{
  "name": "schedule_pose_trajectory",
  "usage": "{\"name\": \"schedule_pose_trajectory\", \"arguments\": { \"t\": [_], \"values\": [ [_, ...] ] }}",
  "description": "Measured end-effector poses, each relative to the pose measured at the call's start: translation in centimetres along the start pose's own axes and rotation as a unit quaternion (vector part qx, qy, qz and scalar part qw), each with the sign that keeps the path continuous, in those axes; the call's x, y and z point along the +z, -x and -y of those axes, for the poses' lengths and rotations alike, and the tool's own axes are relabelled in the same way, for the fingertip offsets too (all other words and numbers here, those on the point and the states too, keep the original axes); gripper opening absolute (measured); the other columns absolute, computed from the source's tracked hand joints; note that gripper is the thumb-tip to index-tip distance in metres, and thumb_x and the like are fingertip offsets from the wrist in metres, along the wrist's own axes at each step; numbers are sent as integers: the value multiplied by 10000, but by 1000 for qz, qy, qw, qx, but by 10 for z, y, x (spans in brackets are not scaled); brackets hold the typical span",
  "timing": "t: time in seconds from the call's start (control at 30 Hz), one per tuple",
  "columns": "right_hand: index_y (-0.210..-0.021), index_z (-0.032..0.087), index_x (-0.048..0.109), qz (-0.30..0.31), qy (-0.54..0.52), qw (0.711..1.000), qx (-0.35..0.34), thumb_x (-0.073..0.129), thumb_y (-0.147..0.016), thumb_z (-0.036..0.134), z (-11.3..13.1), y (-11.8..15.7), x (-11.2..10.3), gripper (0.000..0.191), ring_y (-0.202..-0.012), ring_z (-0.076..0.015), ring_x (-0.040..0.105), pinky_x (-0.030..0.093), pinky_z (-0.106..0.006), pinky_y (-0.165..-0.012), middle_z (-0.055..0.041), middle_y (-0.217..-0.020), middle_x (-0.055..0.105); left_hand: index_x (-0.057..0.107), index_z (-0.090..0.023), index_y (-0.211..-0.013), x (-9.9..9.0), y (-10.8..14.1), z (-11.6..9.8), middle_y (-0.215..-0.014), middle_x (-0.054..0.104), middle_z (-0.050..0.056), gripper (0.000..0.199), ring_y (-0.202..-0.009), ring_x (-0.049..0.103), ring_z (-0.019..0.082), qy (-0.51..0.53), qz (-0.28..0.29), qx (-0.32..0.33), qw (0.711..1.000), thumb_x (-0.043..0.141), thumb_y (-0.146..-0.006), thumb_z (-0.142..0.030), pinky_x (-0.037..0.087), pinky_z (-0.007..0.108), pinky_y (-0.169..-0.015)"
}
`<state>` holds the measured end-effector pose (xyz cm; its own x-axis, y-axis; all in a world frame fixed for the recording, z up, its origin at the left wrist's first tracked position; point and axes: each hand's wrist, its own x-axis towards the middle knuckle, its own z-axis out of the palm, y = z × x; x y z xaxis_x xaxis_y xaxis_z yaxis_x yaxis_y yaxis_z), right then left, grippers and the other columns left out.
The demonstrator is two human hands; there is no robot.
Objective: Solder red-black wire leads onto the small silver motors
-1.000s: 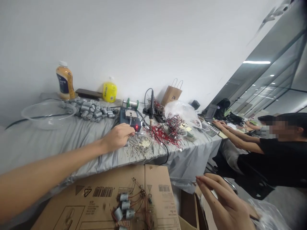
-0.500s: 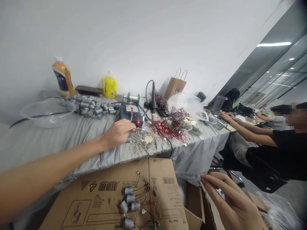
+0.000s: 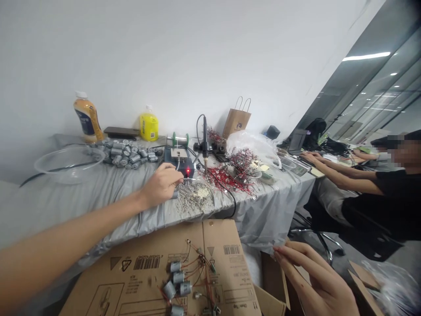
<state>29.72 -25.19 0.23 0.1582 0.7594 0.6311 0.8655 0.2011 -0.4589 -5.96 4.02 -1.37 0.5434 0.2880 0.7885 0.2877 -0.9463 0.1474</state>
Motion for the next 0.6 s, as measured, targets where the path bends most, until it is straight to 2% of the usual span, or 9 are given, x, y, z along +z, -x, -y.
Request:
{"name": "schedule_pose_trajectory", "arguments": {
  "t": [0.1, 0.23, 0.4, 0.6],
  "values": [
    [-983, 285, 910, 11, 3, 1000, 9, 773, -1023, 399, -3, 3, 0, 182, -916, -212, 854, 659, -188, -694, -67, -1078, 848, 687, -155, -953, 5, 1, 4, -794, 657, -26, 254, -709, 647, 168, -10, -25, 22, 999, 614, -1188, -219, 621, 463, -1022],
    [-1020, 307, 903, 22, 6, 1000, 8, 740, -1053, 408, -8, 9, -2, 194, -953, -190, 842, 656, -175, -785, -51, -1112, 840, 688, -138, -986, 10, 3, 13, -814, 655, -25, 225, -707, 669, 156, -4, -55, 54, 997, 630, -1189, -219, 666, 426, -950],
    [-1064, 314, 900, 26, -2, 1000, 12, 745, -1055, 381, -14, 13, -6, 169, -949, -188, 842, 662, -181, -790, -46, -1113, 840, 699, -125, -1070, 6, 5, 17, -901, 686, 5, 149, -818, 727, 179, 3, -60, 82, 995, 677, -1171, -233, 689, 385, -876],
    [-1087, 314, 899, 29, -11, 999, 14, 746, -1055, 361, -19, 18, -8, 164, -974, -189, 843, 671, -185, -808, -51, -1149, 831, 703, -127, -1091, 4, 7, 20, -893, 675, 1, 133, -788, 708, 168, -5, -57, 87, 995, 682, -1169, -232, 687, 369, -847]
  ]
}}
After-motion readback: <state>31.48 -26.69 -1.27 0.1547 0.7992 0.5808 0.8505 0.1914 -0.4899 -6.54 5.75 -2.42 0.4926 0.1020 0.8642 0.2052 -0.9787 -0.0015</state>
